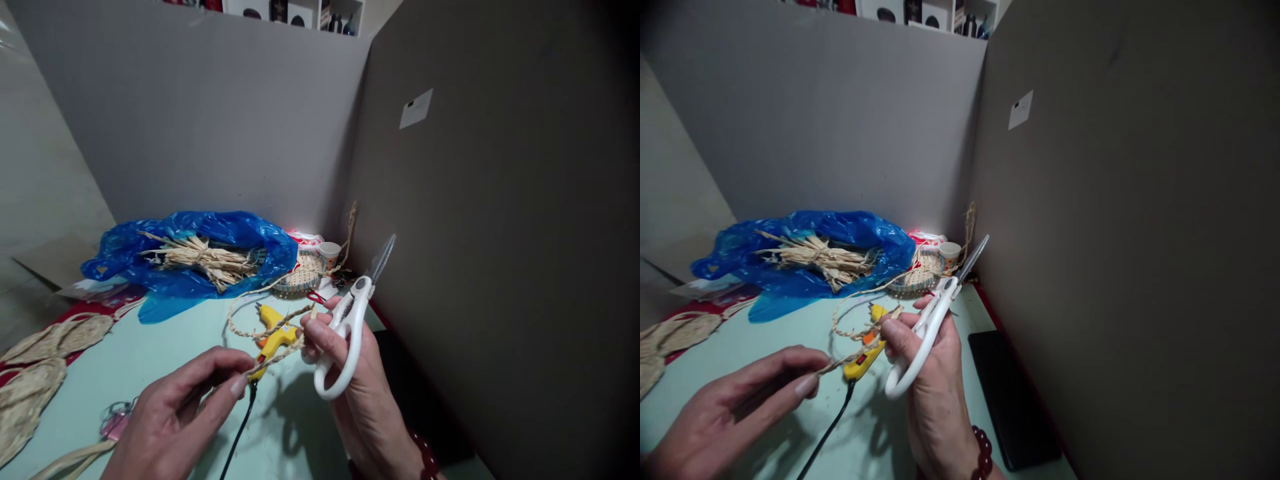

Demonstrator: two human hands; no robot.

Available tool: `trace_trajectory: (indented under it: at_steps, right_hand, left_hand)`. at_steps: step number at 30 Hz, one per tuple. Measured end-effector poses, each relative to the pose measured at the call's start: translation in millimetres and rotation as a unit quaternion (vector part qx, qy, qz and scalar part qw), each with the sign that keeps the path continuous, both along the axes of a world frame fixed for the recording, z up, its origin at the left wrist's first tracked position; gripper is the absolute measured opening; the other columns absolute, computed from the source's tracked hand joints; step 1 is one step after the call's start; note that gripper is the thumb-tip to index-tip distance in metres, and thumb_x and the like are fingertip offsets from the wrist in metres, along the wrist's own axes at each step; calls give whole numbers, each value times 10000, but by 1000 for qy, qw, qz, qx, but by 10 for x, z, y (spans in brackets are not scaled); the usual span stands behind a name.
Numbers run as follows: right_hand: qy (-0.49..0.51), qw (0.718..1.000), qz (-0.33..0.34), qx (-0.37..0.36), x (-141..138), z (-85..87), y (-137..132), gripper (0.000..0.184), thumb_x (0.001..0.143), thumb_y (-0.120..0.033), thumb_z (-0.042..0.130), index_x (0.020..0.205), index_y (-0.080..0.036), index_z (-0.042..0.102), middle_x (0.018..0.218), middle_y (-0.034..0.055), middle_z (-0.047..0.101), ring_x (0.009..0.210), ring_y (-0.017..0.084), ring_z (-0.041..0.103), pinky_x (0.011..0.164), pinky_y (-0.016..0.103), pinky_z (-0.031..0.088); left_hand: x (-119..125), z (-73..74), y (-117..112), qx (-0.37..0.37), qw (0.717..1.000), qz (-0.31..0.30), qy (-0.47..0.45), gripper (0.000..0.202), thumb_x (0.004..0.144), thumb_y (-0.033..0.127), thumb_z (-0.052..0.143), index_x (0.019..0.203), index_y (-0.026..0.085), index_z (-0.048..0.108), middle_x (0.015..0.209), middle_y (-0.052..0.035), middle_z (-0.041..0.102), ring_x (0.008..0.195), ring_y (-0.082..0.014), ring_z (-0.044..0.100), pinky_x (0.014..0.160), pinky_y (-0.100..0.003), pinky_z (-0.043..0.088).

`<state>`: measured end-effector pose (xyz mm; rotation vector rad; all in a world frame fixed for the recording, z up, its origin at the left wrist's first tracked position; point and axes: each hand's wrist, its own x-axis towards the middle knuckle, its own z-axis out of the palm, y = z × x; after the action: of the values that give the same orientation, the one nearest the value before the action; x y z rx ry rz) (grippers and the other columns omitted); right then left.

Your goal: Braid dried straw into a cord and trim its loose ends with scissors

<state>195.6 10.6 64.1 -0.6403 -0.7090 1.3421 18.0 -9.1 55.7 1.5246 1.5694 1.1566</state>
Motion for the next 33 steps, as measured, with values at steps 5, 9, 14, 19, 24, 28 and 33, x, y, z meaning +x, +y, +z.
trace_trajectory:
  at_steps: [5, 9, 14, 19, 24, 28, 33]
  right_hand:
    - [-30, 999, -6, 17, 9, -22, 11, 409, 779, -241, 751, 1074, -236, 468, 783, -39, 565, 650, 84, 510, 611, 195, 436]
    - [-42, 999, 1, 17, 12, -18, 8, 404, 783, -247, 747, 1075, -236, 468, 792, -37, 574, 660, 88, 515, 622, 198, 435]
    - [-50, 998, 3, 24, 7, -21, 21, 397, 790, -252, 737, 1082, -237, 469, 776, -36, 569, 673, 101, 521, 636, 213, 438]
    - [-56, 998, -11, 25, -7, -35, 29, 413, 787, -254, 742, 1096, -231, 468, 765, -37, 577, 657, 95, 523, 626, 211, 436]
    - [-62, 997, -42, 13, -14, -27, 19, 453, 736, -253, 783, 1066, -224, 473, 752, -40, 610, 653, 109, 588, 614, 218, 463]
    - [-79, 996, -47, 25, -7, -10, 13, 491, 744, -256, 778, 1119, -229, 463, 857, 11, 691, 691, 126, 633, 630, 231, 492]
    - [-126, 987, -89, 37, 6, -8, 59, 474, 737, -265, 787, 1088, -246, 469, 897, 22, 729, 772, 155, 675, 682, 255, 526]
  left_hand:
    - [19, 16, -11, 67, 998, -10, 2, 170, 739, 437, 669, 848, 345, 761, 914, 62, 763, 888, -162, 677, 794, -137, 505]
    - [37, 39, -34, 65, 997, -7, -38, 160, 729, 418, 705, 845, 333, 775, 909, 44, 772, 882, -177, 687, 787, -154, 522]
    - [38, 71, -42, 14, 997, 22, -72, 273, 700, 469, 736, 940, 341, 760, 890, 31, 776, 854, -185, 694, 771, -163, 528]
    - [60, 34, -28, 105, 994, 31, 0, 91, 693, 392, 754, 770, 349, 773, 854, 36, 760, 813, -196, 672, 800, -211, 487]
    - [124, -17, -39, 255, 966, -9, 42, 169, 739, 219, 734, 839, 353, 755, 818, 36, 734, 754, -188, 660, 746, -231, 476]
    - [145, -34, -61, 315, 946, -3, 79, 304, 795, 104, 647, 942, 354, 739, 844, 36, 724, 771, -169, 657, 765, -225, 460]
    - [117, -13, -52, 206, 977, -21, 39, 144, 814, 254, 632, 841, 322, 755, 774, 10, 721, 675, -182, 653, 647, -221, 474]
